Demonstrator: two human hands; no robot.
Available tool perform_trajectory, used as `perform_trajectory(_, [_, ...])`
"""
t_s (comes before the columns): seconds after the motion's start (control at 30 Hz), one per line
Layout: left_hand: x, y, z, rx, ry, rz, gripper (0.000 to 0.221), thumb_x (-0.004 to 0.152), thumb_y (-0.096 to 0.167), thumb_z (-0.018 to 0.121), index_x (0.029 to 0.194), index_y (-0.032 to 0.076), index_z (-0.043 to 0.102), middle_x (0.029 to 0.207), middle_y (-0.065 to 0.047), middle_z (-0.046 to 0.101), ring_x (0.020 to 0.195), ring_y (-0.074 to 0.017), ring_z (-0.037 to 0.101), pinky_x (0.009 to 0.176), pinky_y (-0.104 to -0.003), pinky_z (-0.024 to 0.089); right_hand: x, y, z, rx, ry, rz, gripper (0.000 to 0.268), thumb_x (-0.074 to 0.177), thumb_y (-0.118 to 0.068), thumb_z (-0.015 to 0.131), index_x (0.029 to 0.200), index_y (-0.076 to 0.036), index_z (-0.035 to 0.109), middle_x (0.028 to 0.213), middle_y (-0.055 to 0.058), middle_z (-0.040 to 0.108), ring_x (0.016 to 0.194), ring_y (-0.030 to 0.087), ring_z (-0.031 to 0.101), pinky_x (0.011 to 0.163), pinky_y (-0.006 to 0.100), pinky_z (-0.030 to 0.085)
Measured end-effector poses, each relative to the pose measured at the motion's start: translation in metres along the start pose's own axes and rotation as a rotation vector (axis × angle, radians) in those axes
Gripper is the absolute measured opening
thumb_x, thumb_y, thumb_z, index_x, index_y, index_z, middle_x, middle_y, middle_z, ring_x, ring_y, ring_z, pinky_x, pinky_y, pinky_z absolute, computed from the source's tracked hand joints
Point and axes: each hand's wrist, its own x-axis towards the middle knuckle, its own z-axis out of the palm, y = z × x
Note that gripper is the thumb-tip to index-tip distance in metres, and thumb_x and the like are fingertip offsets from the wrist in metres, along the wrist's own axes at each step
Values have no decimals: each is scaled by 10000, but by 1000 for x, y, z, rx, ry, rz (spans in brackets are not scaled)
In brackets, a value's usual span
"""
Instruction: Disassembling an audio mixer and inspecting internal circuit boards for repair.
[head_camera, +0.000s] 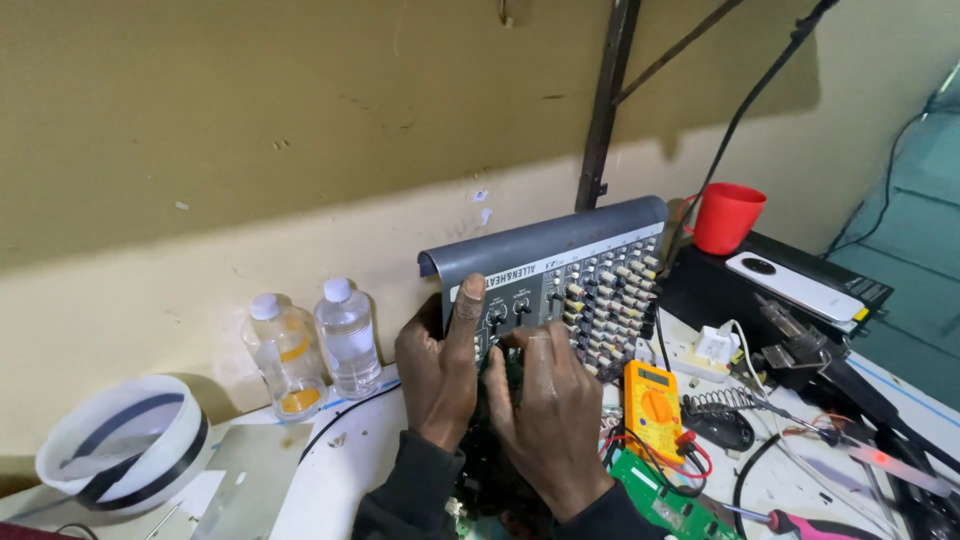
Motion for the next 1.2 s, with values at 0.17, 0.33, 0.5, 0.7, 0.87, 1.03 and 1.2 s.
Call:
perform_trajectory(0.17, [-2, 2, 2, 14, 2, -23, 426, 844, 460, 657, 1017, 100, 806, 1023, -40, 837, 1026, -156, 748, 893, -322, 577, -1, -4, 1, 167, 55, 93, 157, 928, -143, 692, 997, -31, 606, 930, 123, 600, 788, 286, 646, 643, 395, 529])
perform_trajectory(0.33, [2, -1, -1, 12, -2, 52, 381, 869, 423, 667, 1013, 94, 796, 1012, -32, 827, 1025, -141, 729, 905, -312, 561, 1, -9, 5, 261, 81, 200, 104, 914, -96, 688, 947, -22, 621, 922, 118, 602, 797, 246, 634, 687, 357, 549])
perform_trajectory(0.5, [2, 0, -2, 11, -2, 66, 442, 850, 453, 658, 1071, 97, 798, 1096, -44, 838, 1099, -168, 754, 936, -321, 564, 3, -8, 0, 314, 82, 193, 97, 895, -90, 721, 965, -45, 670, 905, 91, 656, 820, 217, 656, 687, 334, 530])
perform_trajectory(0.7, [3, -2, -3, 39, 6, 19, 397, 866, 460, 661, 925, 94, 804, 878, 7, 793, 875, -115, 686, 793, -311, 535, 4, -7, 0, 371, 44, 215, 104, 934, -127, 711, 965, -36, 671, 883, 89, 635, 756, 193, 649, 648, 313, 536])
perform_trajectory(0.87, [4, -3, -2, 33, 22, -13, 369, 867, 445, 686, 864, 92, 793, 818, 3, 777, 821, -111, 669, 752, -308, 525, 0, -5, 5, 301, 44, 192, 139, 952, -150, 697, 955, -22, 644, 885, 112, 638, 779, 231, 652, 665, 358, 539])
perform_trajectory(1.03, [5, -10, -4, 24, 15, 40, 416, 902, 464, 693, 688, 111, 639, 646, 17, 582, 677, -126, 518, 651, -323, 429, -2, -8, 9, 313, 4, 290, 140, 970, -173, 663, 949, -35, 652, 871, 105, 644, 783, 230, 654, 679, 373, 535])
perform_trajectory(1.2, [2, -2, -4, 47, 17, -9, 384, 896, 448, 698, 731, 101, 707, 667, 18, 635, 702, -114, 559, 658, -313, 468, 2, -9, 8, 358, -30, 456, 171, 932, -231, 713, 908, -67, 670, 836, 75, 665, 725, 173, 660, 624, 316, 574])
